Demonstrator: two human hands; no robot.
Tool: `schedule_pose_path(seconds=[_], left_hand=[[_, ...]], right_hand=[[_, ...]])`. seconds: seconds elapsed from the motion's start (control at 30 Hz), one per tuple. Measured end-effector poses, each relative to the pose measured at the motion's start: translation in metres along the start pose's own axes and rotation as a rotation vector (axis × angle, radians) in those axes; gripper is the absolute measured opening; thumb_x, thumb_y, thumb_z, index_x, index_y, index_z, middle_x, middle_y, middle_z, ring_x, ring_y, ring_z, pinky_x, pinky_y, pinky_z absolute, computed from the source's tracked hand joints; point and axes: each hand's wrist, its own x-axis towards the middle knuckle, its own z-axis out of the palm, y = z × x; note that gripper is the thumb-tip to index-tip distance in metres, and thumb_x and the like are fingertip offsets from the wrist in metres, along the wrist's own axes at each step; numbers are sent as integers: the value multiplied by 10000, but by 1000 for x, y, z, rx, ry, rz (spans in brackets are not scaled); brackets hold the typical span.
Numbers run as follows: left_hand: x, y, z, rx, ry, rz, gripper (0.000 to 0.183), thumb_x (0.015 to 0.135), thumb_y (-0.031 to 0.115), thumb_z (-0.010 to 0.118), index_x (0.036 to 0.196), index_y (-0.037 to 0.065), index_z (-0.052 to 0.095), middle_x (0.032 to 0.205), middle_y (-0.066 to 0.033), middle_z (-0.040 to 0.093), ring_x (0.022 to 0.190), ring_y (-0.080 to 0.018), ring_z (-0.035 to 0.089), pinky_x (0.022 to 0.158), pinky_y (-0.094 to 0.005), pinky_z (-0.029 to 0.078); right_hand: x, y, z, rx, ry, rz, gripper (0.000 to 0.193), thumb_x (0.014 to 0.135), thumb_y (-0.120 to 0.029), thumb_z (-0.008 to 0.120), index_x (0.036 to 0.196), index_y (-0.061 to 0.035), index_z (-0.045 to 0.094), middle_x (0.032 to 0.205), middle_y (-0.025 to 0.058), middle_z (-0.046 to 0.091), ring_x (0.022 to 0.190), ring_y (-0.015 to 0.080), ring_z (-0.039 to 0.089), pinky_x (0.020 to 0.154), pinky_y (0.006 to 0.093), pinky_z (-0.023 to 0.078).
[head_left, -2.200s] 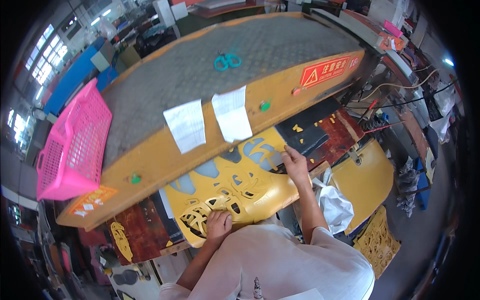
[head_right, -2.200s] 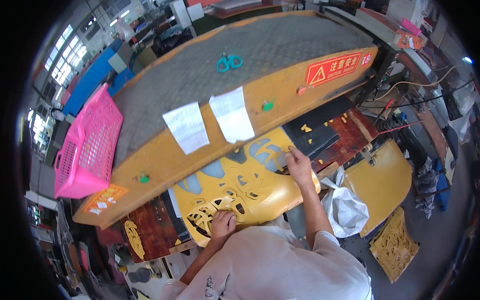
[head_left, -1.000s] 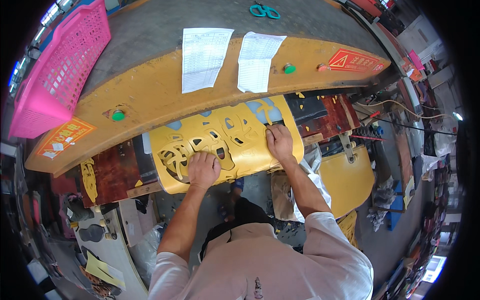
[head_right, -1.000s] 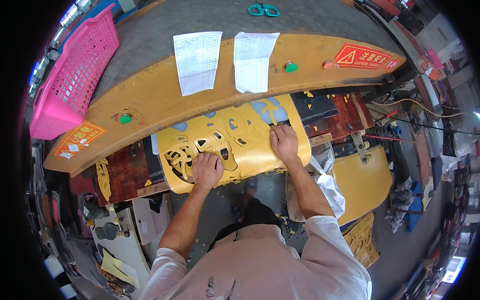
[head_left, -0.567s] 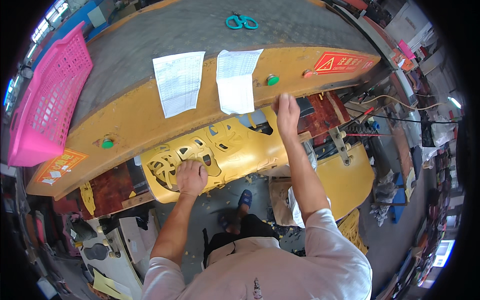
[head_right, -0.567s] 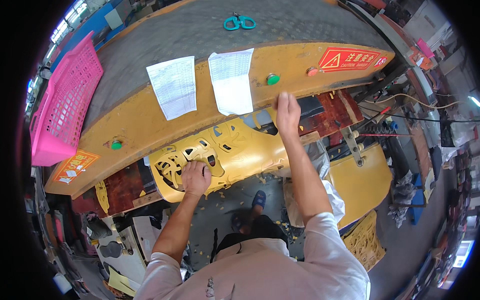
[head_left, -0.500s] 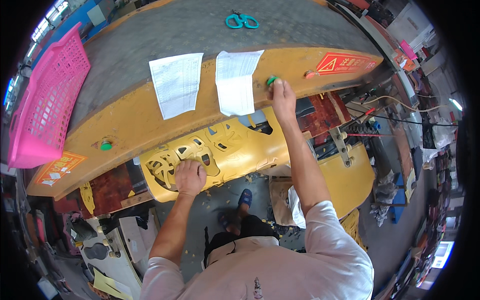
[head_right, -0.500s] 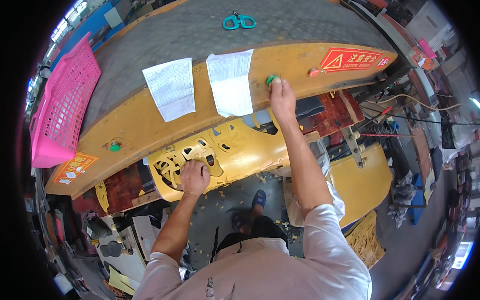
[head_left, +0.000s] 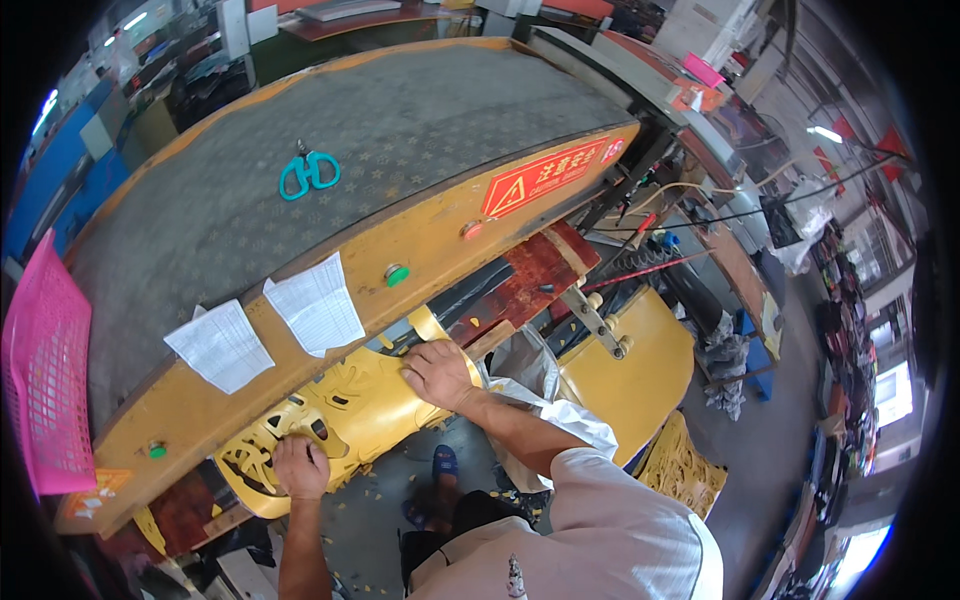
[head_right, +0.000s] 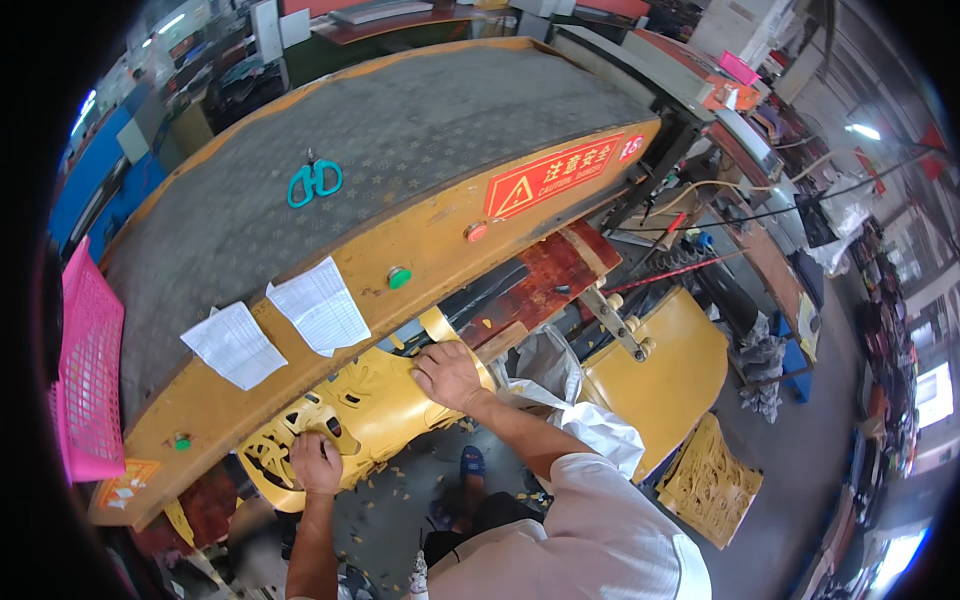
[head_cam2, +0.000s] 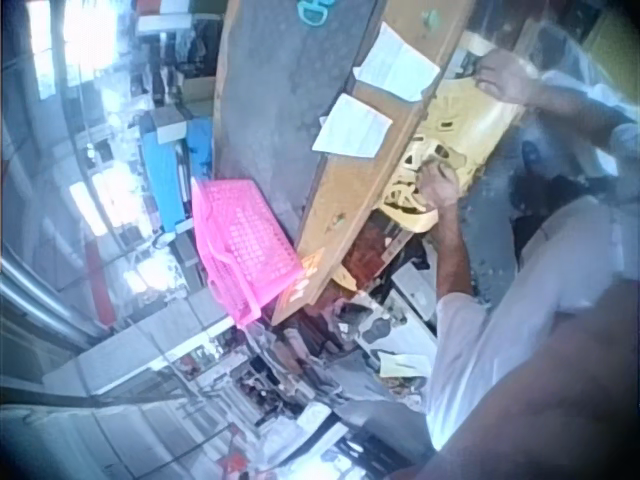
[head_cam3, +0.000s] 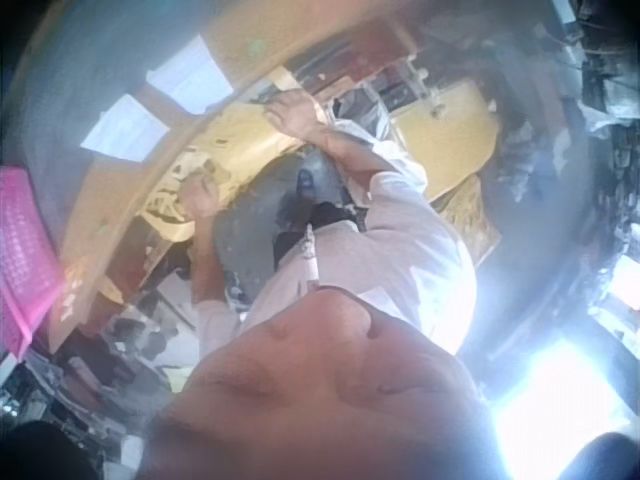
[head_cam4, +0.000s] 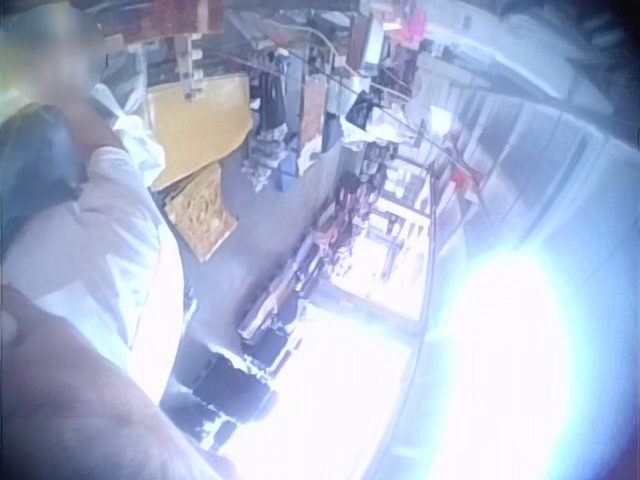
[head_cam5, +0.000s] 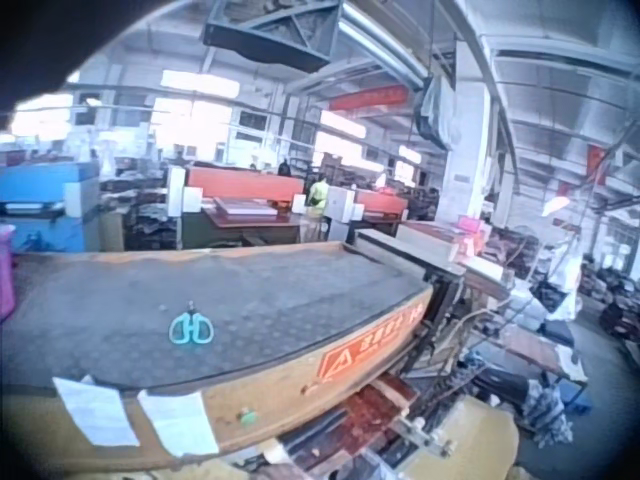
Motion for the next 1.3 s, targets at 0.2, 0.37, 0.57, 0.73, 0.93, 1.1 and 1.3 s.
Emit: schedule_pose_path(seconds=[0.2,0.37,0.57,0.73,0.93,1.1,1.3], left_hand=[[-7,1,-1,-13,49,-9,48,849,131,654,879,94,645,873,-122,656,838,-380,635,776,-507,500],[-19,12,-7,-13,29,-89,56,858,115,671,879,72,641,870,-150,645,841,-403,631,786,-506,497],[-64,48,-25,-23,5,-80,72,825,155,684,842,103,637,846,-98,631,837,-346,615,791,-475,468],[-119,103,-65,-104,-88,-128,87,822,150,714,849,91,657,868,-107,627,849,-336,607,782,-480,469],[-111,149,-78,-214,70,-126,122,810,111,760,922,77,723,937,-117,662,894,-340,620,811,-465,508],[-101,165,-30,-345,21,46,154,809,104,765,956,74,728,976,-104,669,903,-335,618,814,-451,519],[-156,186,-20,-344,-6,5,108,810,91,747,907,77,702,933,-85,660,890,-310,608,817,-425,512]], right_hand=[[-6,-4,4,-38,-164,94,186,934,-305,686,945,-123,727,955,73,710,952,308,672,866,488,456],[-18,-5,6,-27,-149,81,171,923,-274,668,952,-116,726,946,81,732,963,312,689,873,499,470],[-61,-25,-36,-5,-190,101,119,898,-212,710,971,-120,734,981,75,741,980,308,686,887,465,468],[-90,-41,-97,314,-276,377,97,928,-160,730,940,-69,763,970,130,739,935,359,703,841,475,544],[-44,-100,-91,305,-278,322,490,888,-276,804,1318,-65,698,1344,244,668,1260,447,607,1082,512,492],[-37,-186,-26,-54,-505,159,815,749,-446,872,1443,-83,650,1539,337,481,1416,516,445,1201,568,370],[-50,-183,-67,270,-621,358,702,738,-302,864,1392,-91,721,1570,312,475,1361,423,537,1130,476,476]])
